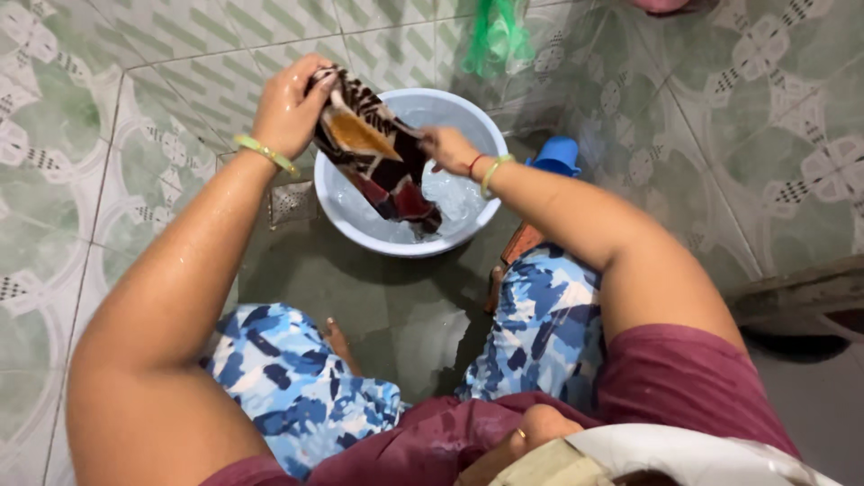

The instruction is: The person sits on a tiled floor and washes a dark patterned cloth by hand in a white plastic basin filled with water. They repeatedly submerge, wring, and squeeze the cloth to remove water.

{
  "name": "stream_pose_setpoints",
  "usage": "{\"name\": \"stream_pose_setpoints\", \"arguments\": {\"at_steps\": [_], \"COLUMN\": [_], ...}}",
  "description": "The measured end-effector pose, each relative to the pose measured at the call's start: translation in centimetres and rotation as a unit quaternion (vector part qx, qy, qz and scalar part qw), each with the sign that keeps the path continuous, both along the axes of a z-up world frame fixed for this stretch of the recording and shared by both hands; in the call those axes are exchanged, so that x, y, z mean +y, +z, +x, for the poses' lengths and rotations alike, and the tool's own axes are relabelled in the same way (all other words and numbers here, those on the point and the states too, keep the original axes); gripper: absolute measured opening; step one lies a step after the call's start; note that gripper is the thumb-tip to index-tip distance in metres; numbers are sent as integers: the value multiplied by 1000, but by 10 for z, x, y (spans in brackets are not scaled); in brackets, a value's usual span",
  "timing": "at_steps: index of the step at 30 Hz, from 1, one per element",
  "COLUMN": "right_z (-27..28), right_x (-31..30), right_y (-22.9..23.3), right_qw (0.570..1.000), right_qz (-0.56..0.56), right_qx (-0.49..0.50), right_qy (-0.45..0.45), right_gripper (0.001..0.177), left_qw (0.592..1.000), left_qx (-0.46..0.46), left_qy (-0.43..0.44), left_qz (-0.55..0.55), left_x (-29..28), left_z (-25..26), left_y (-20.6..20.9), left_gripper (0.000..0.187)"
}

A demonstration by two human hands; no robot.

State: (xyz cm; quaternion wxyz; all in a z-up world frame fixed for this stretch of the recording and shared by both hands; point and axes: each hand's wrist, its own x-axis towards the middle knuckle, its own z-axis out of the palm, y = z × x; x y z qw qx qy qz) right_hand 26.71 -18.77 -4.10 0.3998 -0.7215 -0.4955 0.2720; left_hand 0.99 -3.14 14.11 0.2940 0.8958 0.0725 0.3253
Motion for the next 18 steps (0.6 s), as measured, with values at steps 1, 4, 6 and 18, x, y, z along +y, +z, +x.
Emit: {"name": "stream_pose_setpoints", "arguments": {"at_steps": [1, 4, 6, 18], "right_z": [5, 8, 3, 41], "right_x": [-2, -16, -26, -34], "right_y": [9, 42, 62, 13], "right_qw": [998, 957, 972, 955], "right_qz": [49, 223, 149, -39], "right_qx": [14, -159, -52, -291], "right_qy": [-22, -93, -176, -34], "right_gripper": [25, 21, 24, 32], "left_qw": [1000, 993, 993, 980], "left_qx": [-6, -3, 17, 172], "left_qy": [28, 112, 117, 35], "left_qz": [9, -47, -24, -91], "left_x": [5, 24, 34, 44], "left_z": [-7, -16, -21, -12], "left_y": [-13, -73, -111, -147], "left_gripper": [16, 20, 23, 23]}}
